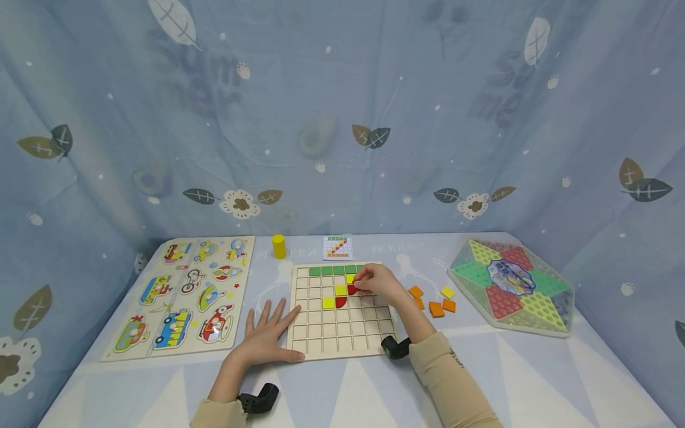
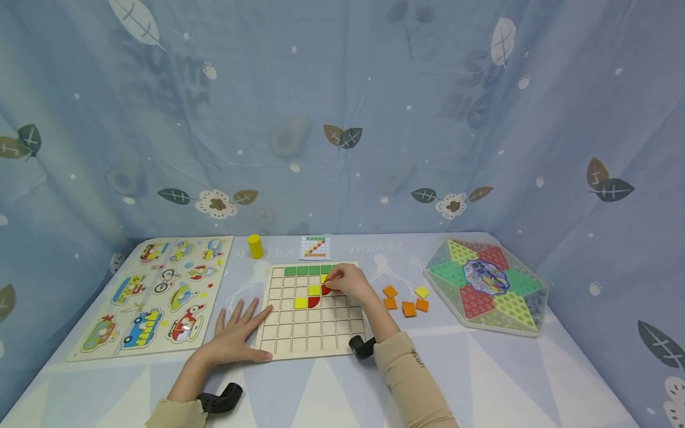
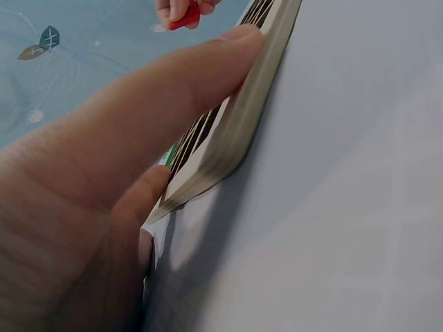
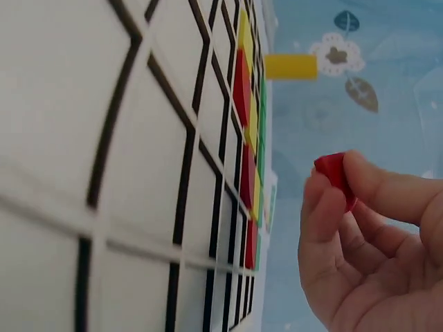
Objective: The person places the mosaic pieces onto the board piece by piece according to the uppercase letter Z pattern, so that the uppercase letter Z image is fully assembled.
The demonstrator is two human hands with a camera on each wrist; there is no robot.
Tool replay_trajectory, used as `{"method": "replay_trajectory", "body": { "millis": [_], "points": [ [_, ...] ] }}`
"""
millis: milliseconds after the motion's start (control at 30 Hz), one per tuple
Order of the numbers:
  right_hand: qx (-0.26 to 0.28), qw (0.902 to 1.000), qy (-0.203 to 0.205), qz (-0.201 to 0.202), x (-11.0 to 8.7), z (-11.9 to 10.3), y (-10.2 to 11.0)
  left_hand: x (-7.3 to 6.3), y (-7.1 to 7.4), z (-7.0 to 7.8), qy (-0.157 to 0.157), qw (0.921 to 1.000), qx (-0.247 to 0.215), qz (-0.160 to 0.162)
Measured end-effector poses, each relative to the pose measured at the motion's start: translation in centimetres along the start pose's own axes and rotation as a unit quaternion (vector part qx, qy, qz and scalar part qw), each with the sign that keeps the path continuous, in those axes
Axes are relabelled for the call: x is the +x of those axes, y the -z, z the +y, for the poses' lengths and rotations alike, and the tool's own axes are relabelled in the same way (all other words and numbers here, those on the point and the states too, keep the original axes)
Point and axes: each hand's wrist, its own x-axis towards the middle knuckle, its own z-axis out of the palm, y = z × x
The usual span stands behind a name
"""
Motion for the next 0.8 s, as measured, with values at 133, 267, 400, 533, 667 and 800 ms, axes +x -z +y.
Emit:
{"method": "replay_trajectory", "body": {
  "millis": [133,267,400,533,667,800],
  "points": [
    [0.027,0.9991,0.001,-0.034,-0.3,-0.5,-1.1,0.0,0.0,0.0,0.0,1.0,-0.001,0.0],
    [-0.008,0.9984,0.006,-0.056,-0.6,-1.2,-2.0,0.0,0.0,0.0,-0.002,1.0,-0.002,0.001],
    [-0.023,0.9974,0.003,-0.069,-0.8,-1.6,-2.9,0.0,0.1,0.0,-0.003,1.0,0.001,0.001],
    [-0.045,0.9956,-0.004,-0.082,-0.7,-1.6,-3.9,-0.1,0.1,0.0,-0.001,1.0,0.004,0.002],
    [-0.081,0.9928,-0.007,-0.089,-0.8,-1.5,-4.7,-0.1,0.1,0.0,-0.001,1.0,0.001,0.002],
    [-0.121,0.9891,0.006,-0.084,-0.9,-1.3,-5.3,0.0,0.0,0.0,-0.003,1.0,-0.001,0.002]
  ]
}}
